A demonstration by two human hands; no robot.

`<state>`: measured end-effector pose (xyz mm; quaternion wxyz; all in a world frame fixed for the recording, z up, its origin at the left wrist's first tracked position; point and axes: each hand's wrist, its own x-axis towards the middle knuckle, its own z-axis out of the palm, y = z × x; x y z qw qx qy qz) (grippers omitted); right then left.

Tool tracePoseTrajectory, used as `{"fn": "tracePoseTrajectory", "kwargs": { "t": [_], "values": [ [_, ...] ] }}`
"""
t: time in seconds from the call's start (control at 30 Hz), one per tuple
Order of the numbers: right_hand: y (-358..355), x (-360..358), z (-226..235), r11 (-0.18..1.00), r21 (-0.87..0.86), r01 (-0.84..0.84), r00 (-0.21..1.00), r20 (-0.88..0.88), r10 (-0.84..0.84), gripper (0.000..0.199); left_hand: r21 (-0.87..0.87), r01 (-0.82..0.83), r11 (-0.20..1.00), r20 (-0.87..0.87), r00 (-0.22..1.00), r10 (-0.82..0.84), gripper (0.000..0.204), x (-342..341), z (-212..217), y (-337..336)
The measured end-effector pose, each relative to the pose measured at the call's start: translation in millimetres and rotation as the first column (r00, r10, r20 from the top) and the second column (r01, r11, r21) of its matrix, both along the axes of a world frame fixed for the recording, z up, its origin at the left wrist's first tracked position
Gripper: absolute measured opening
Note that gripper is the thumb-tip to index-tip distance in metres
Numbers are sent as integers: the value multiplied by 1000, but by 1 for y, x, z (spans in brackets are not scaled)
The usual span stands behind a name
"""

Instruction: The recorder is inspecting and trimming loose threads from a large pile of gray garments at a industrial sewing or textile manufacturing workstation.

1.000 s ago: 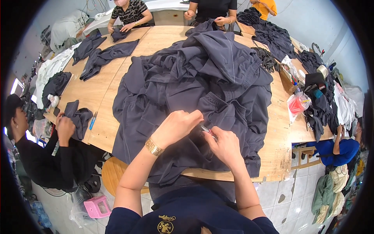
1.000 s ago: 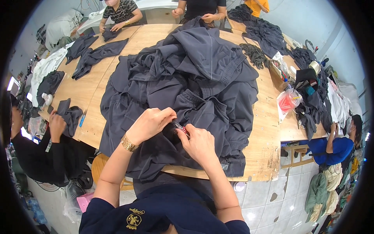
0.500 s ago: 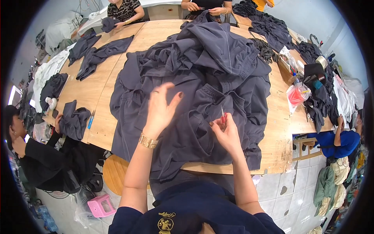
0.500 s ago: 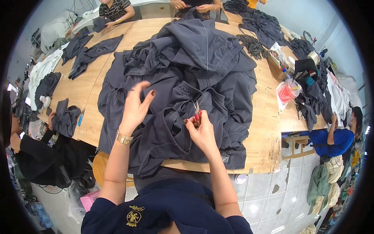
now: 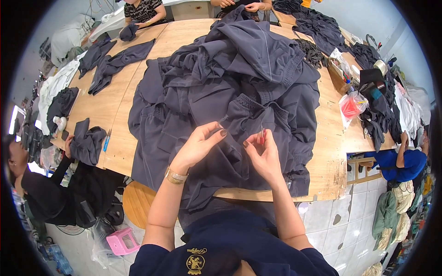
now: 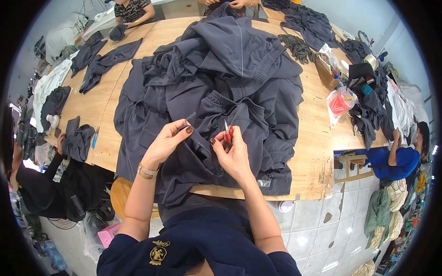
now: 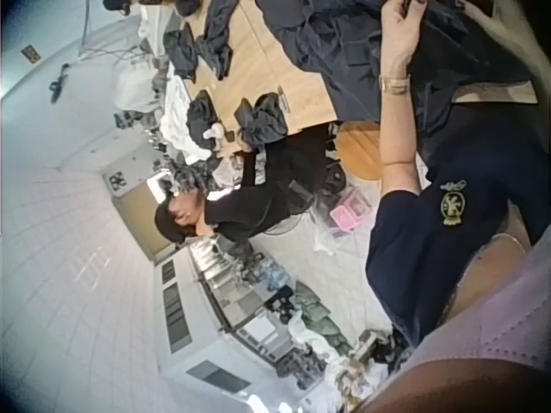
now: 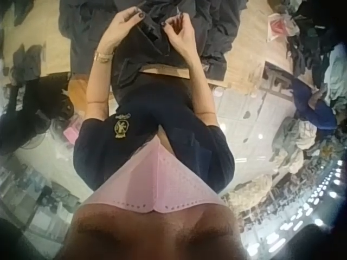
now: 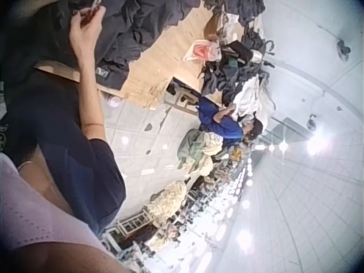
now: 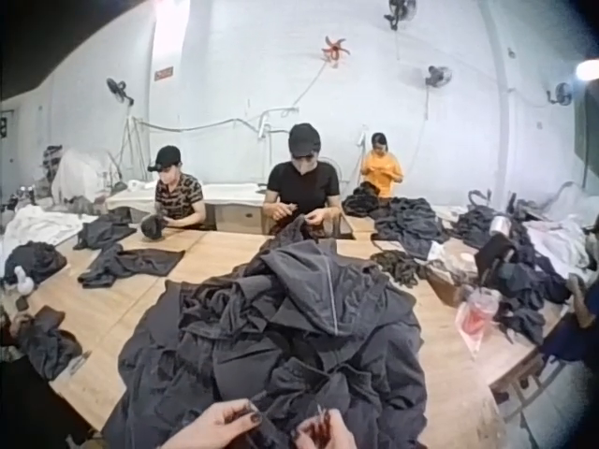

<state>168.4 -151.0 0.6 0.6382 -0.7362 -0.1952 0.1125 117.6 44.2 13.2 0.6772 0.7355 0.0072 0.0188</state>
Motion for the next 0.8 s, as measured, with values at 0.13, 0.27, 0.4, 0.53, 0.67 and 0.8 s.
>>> {"fn": "tracePoseTrajectory", "kwargs": {
  "t": [0.13,0.27,0.4,0.53,0.67,0.8],
  "values": [
    [7,-4,5,988,139,-66,995,78,55,22,-311,-10,950,-7,1000,8,19,-8,2,0],
    [12,-7,10,956,243,-162,985,-24,173,25,-349,-62,935,7,998,69,16,-9,5,-3],
    [13,-4,1,931,341,-131,979,-103,175,29,-358,-113,927,33,991,133,13,-9,1,-8],
    [14,-4,-1,983,135,-125,987,116,109,27,-349,-228,909,62,962,266,10,-8,-5,-11],
    [2,-1,12,987,-144,-68,941,318,111,31,-307,-262,915,77,952,298,11,-8,1,-10],
    [-4,-1,35,929,-354,-107,890,383,249,37,-255,-240,937,105,956,273,8,-9,9,-10]
  ]
}}
